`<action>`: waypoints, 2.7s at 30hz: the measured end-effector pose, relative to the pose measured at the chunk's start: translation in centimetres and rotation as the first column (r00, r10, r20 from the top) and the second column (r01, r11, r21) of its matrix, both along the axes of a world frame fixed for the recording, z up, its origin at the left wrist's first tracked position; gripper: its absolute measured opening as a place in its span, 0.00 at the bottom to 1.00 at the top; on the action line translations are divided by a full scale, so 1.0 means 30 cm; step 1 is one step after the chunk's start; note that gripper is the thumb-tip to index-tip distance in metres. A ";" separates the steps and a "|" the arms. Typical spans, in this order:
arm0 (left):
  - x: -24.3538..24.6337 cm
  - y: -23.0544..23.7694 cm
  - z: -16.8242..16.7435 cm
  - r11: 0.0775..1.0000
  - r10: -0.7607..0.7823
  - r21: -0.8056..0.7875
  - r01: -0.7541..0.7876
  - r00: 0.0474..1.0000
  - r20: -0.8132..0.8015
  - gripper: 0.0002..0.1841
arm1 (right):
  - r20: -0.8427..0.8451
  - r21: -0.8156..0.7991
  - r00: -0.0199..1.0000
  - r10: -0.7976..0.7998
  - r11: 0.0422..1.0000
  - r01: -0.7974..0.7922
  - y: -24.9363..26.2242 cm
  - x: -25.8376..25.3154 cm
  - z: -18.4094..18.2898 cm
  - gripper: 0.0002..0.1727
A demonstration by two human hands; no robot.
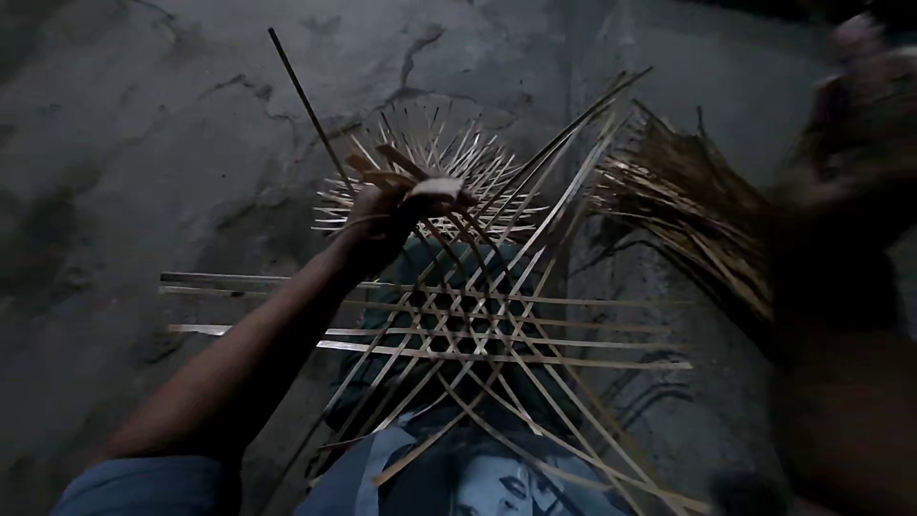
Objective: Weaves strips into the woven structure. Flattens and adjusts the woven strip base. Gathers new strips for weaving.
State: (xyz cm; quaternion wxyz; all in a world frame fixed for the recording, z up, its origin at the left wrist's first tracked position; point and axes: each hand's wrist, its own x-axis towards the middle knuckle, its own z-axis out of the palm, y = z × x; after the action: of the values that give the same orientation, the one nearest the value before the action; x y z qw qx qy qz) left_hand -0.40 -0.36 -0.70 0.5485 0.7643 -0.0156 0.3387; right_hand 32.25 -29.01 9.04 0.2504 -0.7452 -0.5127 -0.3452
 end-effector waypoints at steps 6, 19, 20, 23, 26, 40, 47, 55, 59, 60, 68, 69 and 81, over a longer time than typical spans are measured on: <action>-0.028 0.000 -0.030 0.992 0.002 0.123 -0.001 1.000 -0.012 0.20 | -0.506 -0.057 0.699 0.505 0.789 -0.612 0.278 -0.215 -0.454 0.22; -0.021 -0.197 -0.372 0.637 0.724 0.666 -0.387 0.598 -0.345 0.34 | -0.550 -0.274 0.817 0.174 0.887 -0.373 0.191 -0.249 -0.717 0.27; -0.025 -0.214 -0.413 0.613 0.741 0.700 -0.366 0.573 -0.349 0.30 | -0.520 -0.266 0.840 0.155 0.905 -0.332 0.164 -0.223 -0.717 0.24; -0.026 -0.220 -0.441 0.599 0.770 0.715 -0.360 0.503 -0.392 0.27 | -0.555 -0.273 0.826 0.100 0.916 -0.294 0.089 -0.127 -0.732 0.20; -0.022 -0.221 -0.440 0.616 0.769 0.709 -0.345 0.460 -0.444 0.28 | -0.643 -0.239 0.750 0.157 0.889 -0.391 0.068 -0.067 -0.743 0.16; -0.029 -0.223 -0.447 0.610 0.765 0.716 -0.340 0.487 -0.421 0.27 | -0.690 -0.191 0.655 0.309 0.796 -0.575 0.154 -0.090 -0.701 0.11; -0.025 -0.218 -0.456 0.590 0.784 0.733 -0.339 0.458 -0.419 0.26 | -0.712 -0.212 0.648 0.271 0.797 -0.566 0.149 -0.107 -0.712 0.12; -0.031 -0.230 -0.440 0.575 0.791 0.764 -0.293 0.438 -0.428 0.25 | -0.531 -0.347 0.824 0.195 0.837 -0.422 0.162 -0.218 -0.698 0.13; -0.059 -0.243 -0.440 0.562 0.800 0.774 -0.291 0.432 -0.417 0.23 | -0.521 -0.378 0.846 0.113 0.858 -0.347 0.210 -0.460 -0.730 0.23; -0.066 -0.247 -0.445 0.553 0.805 0.777 -0.301 0.432 -0.406 0.23 | -0.539 -0.370 0.837 0.097 0.865 -0.339 0.212 -0.495 -0.748 0.24; -0.072 -0.250 -0.489 0.493 0.841 0.781 -0.384 0.441 -0.314 0.20 | -0.585 -0.256 0.806 0.091 0.922 -0.290 0.196 -0.520 -0.813 0.25; -0.069 -0.249 -0.495 0.484 0.845 0.783 -0.390 0.442 -0.302 0.20 | -0.579 -0.252 0.810 0.090 0.925 -0.283 0.195 -0.518 -0.817 0.25; -0.066 -0.264 -0.516 0.449 0.860 0.808 -0.383 0.431 -0.273 0.22 | -0.556 -0.254 0.830 0.057 0.939 -0.234 0.188 -0.525 -0.830 0.24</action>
State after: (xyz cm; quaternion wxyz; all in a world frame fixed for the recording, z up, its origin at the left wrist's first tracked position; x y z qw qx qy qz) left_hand -2.40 -8.26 -16.17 0.0356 0.9038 0.3724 0.2081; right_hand 16.51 -23.37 -15.85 0.2899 -0.8002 -0.5248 -0.0159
